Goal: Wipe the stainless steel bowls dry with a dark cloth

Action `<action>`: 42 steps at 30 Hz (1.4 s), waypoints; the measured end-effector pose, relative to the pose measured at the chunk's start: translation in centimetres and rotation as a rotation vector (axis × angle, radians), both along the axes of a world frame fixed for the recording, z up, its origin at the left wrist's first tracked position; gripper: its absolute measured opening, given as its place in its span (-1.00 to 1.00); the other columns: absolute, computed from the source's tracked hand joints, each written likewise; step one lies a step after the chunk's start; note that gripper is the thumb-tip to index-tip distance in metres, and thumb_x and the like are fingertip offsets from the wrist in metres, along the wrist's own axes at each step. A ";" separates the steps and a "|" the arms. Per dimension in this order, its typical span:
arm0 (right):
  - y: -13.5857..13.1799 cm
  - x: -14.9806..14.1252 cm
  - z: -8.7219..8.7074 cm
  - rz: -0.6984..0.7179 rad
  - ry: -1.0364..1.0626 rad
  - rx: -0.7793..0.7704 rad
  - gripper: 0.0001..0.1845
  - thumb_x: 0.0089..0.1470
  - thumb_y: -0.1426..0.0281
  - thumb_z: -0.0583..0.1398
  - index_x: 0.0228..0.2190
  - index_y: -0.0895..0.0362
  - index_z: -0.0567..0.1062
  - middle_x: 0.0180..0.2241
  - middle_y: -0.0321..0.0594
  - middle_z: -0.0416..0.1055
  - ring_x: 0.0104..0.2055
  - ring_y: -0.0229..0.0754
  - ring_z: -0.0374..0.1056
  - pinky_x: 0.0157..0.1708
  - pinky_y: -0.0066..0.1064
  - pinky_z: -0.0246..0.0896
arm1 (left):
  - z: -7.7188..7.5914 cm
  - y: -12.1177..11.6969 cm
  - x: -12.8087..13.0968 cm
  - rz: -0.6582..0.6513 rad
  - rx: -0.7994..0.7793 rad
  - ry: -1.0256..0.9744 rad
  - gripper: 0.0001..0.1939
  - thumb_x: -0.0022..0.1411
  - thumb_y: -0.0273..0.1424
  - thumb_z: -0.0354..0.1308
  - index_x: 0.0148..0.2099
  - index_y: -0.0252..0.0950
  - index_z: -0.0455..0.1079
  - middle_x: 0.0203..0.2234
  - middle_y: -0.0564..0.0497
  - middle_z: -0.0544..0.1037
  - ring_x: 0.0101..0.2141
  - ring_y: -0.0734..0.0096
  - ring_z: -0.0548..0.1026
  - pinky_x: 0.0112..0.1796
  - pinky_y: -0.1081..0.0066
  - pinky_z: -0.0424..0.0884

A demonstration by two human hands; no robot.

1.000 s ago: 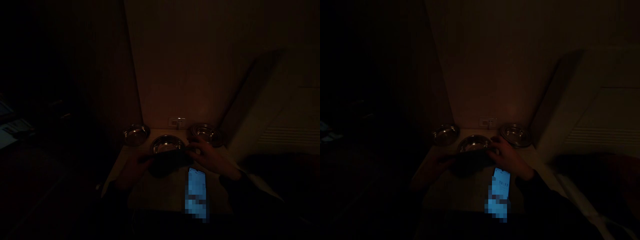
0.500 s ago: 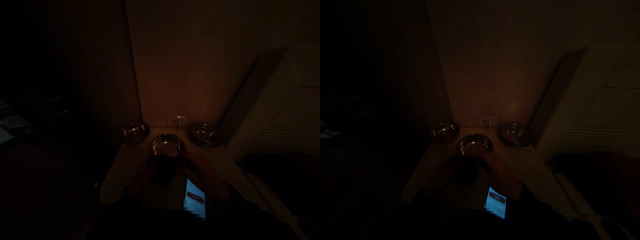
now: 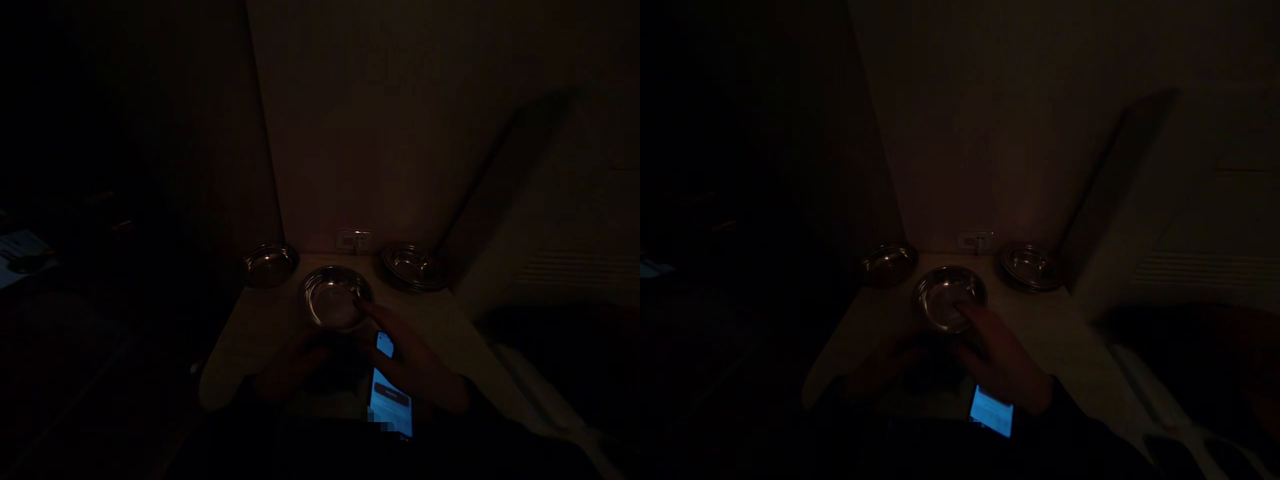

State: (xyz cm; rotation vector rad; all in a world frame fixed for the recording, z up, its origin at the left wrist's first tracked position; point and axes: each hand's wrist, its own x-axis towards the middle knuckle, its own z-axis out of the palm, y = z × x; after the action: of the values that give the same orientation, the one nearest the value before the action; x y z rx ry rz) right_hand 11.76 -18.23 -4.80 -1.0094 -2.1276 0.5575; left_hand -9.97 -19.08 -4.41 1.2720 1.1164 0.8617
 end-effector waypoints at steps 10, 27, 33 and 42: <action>-0.3 -0.4 0.5 0.208 -0.064 -0.461 -0.56 0.22 0.22 0.04 0.10 0.02 0.37 0.03 -0.21 0.44 0.04 -0.10 0.37 0.10 -0.21 0.21 | 0.2 0.4 -0.9 0.083 0.066 0.041 -0.62 0.01 -0.33 0.27 -0.08 -0.28 0.46 -0.16 -0.07 0.60 -0.13 0.23 0.54 -0.08 0.30 0.43; 7.5 -2.1 0.0 -0.278 -0.157 -0.016 -0.62 0.21 0.35 -0.02 0.04 0.10 0.30 -0.09 -0.05 0.47 -0.11 -0.01 0.44 -0.14 -0.19 0.31 | -4.9 9.9 -1.5 0.514 -0.094 -0.057 -0.61 0.18 -0.14 0.08 -0.15 -0.29 0.55 -0.19 -0.15 0.62 0.00 0.05 0.46 0.05 0.12 0.26; 9.7 -3.8 -1.0 -0.302 -0.169 -0.089 -0.77 0.20 0.31 0.02 -0.13 0.11 0.32 -0.28 -0.11 0.50 -0.30 -0.08 0.45 -0.33 -0.31 0.28 | -5.1 9.7 -0.6 0.468 0.015 -0.242 -0.57 0.17 -0.17 0.12 0.01 -0.30 0.47 0.00 -0.09 0.53 0.07 0.16 0.40 0.09 0.24 0.26; 10.6 -5.1 -1.3 -0.141 -0.006 -0.130 -0.80 -0.04 0.52 0.02 -0.30 0.08 0.23 -0.32 -0.21 0.37 -0.27 -0.13 0.31 -0.24 -0.29 0.20 | -5.3 10.9 1.1 0.381 -0.074 -0.658 -0.55 0.25 -0.14 -0.04 -0.03 -0.33 0.45 -0.11 -0.05 0.59 0.00 0.15 0.47 0.01 0.24 0.39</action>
State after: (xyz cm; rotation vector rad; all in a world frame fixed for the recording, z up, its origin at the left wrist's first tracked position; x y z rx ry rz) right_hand 6.64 -7.66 -6.10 -1.2230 -2.0272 0.6299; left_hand -8.86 -8.14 -9.66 0.6305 0.8448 1.3849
